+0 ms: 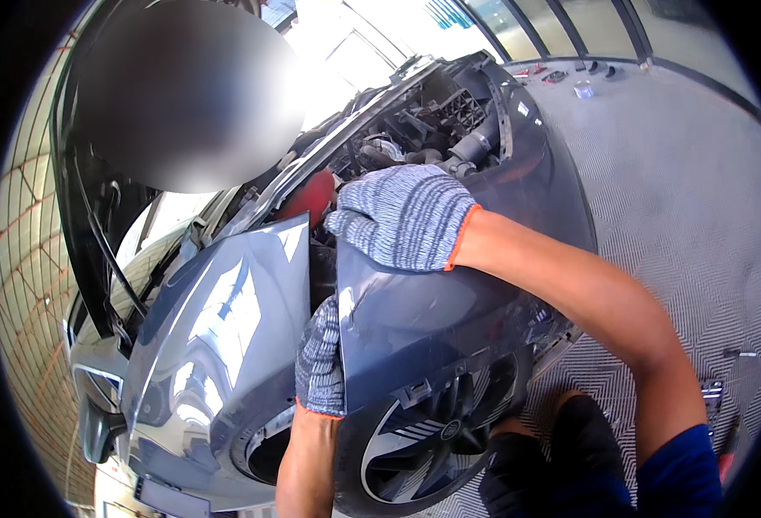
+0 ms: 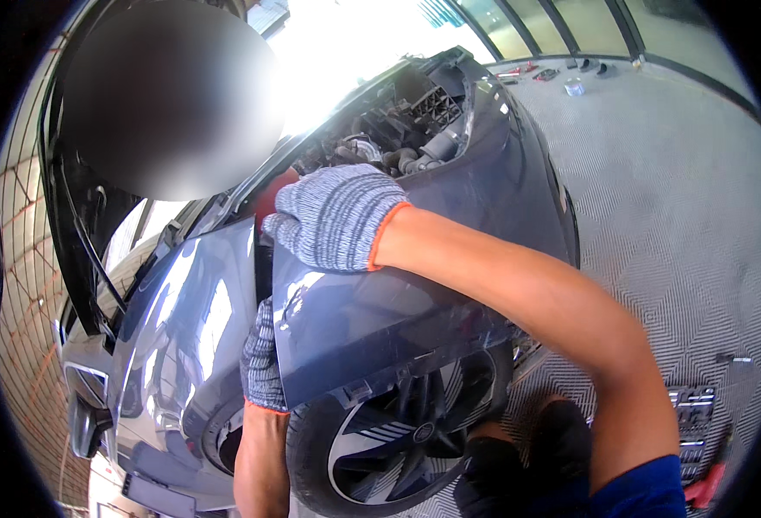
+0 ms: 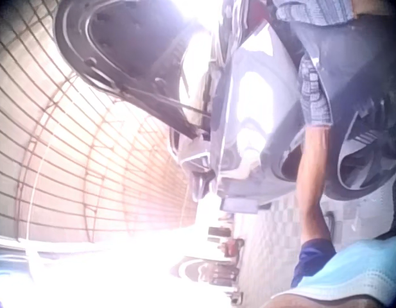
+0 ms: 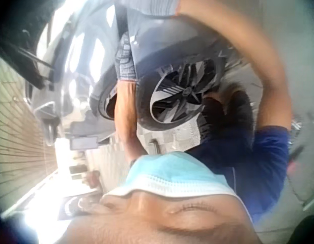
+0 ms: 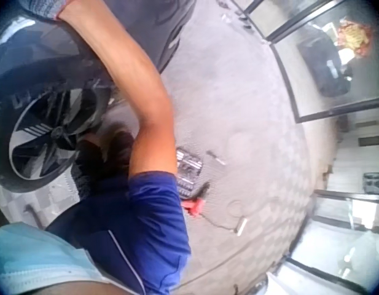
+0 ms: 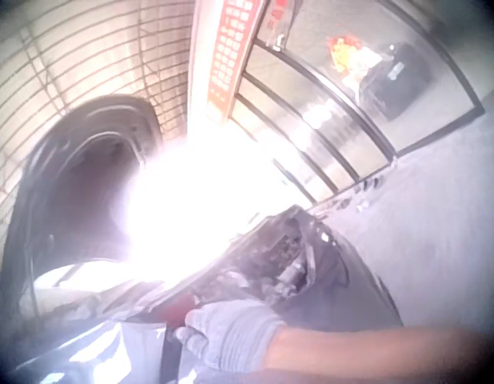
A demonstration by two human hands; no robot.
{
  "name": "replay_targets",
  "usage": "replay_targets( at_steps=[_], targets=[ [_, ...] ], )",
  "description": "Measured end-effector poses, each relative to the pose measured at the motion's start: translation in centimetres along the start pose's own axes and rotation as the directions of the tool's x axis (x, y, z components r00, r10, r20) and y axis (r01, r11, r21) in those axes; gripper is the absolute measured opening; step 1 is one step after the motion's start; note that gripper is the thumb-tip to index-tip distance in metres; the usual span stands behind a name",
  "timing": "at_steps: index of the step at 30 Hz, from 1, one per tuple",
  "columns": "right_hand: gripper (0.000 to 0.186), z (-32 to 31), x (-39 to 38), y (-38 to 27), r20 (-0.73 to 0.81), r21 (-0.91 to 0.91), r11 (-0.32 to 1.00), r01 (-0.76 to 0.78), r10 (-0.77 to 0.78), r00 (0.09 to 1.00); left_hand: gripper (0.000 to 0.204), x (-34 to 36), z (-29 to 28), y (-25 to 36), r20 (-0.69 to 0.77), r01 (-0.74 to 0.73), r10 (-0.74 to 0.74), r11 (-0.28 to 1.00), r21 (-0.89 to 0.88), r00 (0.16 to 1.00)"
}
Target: The person plugs a heat gun into a power strip and applies heat to a dented section of a gray car's front bumper while wearing gloves. The person then uses their hands to press and reshape the heated plastic bumper panel back into place.
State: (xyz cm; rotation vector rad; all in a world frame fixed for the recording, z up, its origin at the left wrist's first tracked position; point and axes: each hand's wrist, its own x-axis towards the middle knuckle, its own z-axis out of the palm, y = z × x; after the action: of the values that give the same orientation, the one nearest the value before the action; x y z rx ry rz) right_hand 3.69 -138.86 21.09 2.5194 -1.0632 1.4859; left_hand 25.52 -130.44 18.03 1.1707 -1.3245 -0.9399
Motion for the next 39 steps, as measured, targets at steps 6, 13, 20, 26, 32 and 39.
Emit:
replay_targets(
  at_steps=[6,13,20,26,32,39],
  targets=[
    [0.043,0.0,-0.4,0.7,0.031,-0.117,0.983,0.139,-0.137,0.990,0.054,-0.5,1.1,-0.5,0.146,0.129,-0.067,0.870,-0.475,0.987],
    [0.042,0.8,-2.1,-0.8,-0.237,-0.172,0.892,0.418,-0.450,0.861,0.067,0.5,-1.0,-1.4,0.414,0.299,-0.031,0.740,-0.602,0.910],
    [0.040,1.3,-4.8,-4.7,-0.092,-0.026,0.813,0.582,-0.582,0.808,0.071,-0.9,0.5,-1.5,0.336,0.240,0.122,0.482,-0.842,0.934],
    [0.040,3.7,-8.9,-8.2,-0.115,0.000,0.713,0.702,-0.697,0.708,0.064,-1.2,0.6,-3.0,0.397,0.423,0.211,-0.093,-0.901,0.893],
    [0.047,5.4,-13.0,-7.1,-0.025,0.022,0.713,0.701,-0.700,0.713,0.065,-2.6,3.4,-5.5,-0.091,-0.197,0.378,0.253,-0.947,0.921],
    [0.040,3.5,-14.8,-2.4,0.000,0.002,0.885,0.466,-0.466,0.885,0.070,-4.0,5.7,-9.6,-0.225,-0.368,0.438,0.275,-0.888,0.870]
  ],
)
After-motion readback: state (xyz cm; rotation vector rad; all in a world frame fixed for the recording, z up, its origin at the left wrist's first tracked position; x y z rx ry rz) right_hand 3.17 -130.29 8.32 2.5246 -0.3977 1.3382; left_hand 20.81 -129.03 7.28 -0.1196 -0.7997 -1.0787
